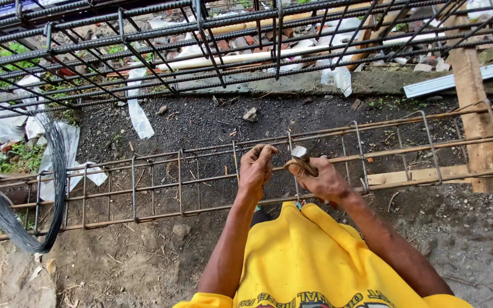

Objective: The person ties a metal rebar grid using wire and pliers. They pull wire from a coil, wrap it around intersecting rebar bars, and twist it tight with pliers to secure the joints. The person moves along the grid, repeating the tying process at multiple intersections.

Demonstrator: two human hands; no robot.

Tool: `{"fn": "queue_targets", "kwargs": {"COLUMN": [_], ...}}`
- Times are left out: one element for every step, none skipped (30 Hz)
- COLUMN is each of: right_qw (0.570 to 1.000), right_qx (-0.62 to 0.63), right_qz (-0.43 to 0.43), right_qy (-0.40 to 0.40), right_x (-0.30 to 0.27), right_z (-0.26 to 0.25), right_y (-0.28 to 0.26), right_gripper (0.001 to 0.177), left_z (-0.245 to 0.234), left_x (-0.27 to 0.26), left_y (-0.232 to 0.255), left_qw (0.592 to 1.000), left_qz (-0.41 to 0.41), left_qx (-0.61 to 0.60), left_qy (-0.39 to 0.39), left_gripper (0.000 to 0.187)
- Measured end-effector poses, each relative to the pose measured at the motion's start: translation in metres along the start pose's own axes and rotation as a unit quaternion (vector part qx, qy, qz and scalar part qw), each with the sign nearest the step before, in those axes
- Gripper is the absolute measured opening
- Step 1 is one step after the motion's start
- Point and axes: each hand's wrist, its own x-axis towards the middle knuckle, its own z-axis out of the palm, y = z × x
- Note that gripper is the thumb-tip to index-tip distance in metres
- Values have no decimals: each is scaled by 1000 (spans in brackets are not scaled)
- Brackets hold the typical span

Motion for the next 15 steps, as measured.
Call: {"fn": "queue_targets", "kwargs": {"right_qw": [1000, 998, 998, 999, 997, 997, 999, 999, 999, 999, 999, 999, 999, 999, 999], "right_qx": [29, 58, 59, 27, -6, -7, -13, -20, -21, -4, 13, 13, 33, 53, 53], "right_qz": [-11, -22, -21, -10, 1, 1, -22, -45, -45, -37, -28, -28, -14, 0, 0], "right_qy": [3, 7, 8, 43, 77, 79, 47, 15, 16, -11, -38, -38, -17, 5, 4], "right_x": [-1, -1, 1, 3, 6, 4, 3, 3, 4, 5, 6, 5, 4, 2, 4], "right_z": [4, 7, 12, 17, 21, 16, 12, 9, 15, 20, 25, 27, 30, 33, 28], "right_y": [-12, -24, -12, 0, 12, 5, -3, -10, 11, 32, 54, 54, 55, 55, 50], "right_gripper": [31, 32, 32, 18, 12, 12, 11, 14, 14, 11, 11, 11, 12, 14, 14], "left_z": [1, 2, 3, 4, 6, 5, 3, 0, -1, -2, -3, -2, -3, -4, -10], "left_x": [1, 2, 0, -3, -4, -4, -4, -5, -4, -3, -3, -3, -6, -8, -8], "left_y": [0, -1, 2, 5, 8, 6, 5, 5, 5, 6, 6, 8, 10, 12, 5], "left_qw": [1000, 1000, 1000, 1000, 999, 999, 998, 997, 997, 996, 996, 996, 999, 999, 999], "left_qz": [0, 0, -1, -8, -14, -15, -18, -21, -21, -19, -16, -16, -14, -13, -13], "left_qx": [-6, -13, -12, -24, -36, -36, -55, -73, -74, -82, -92, -92, -36, 21, 20], "left_qy": [10, 20, 19, 16, 11, 10, 4, -2, -3, -8, -12, -12, 6, 25, 26], "left_gripper": [18, 17, 17, 18, 18, 18, 17, 17, 17, 17, 18, 18, 21, 25, 25]}}
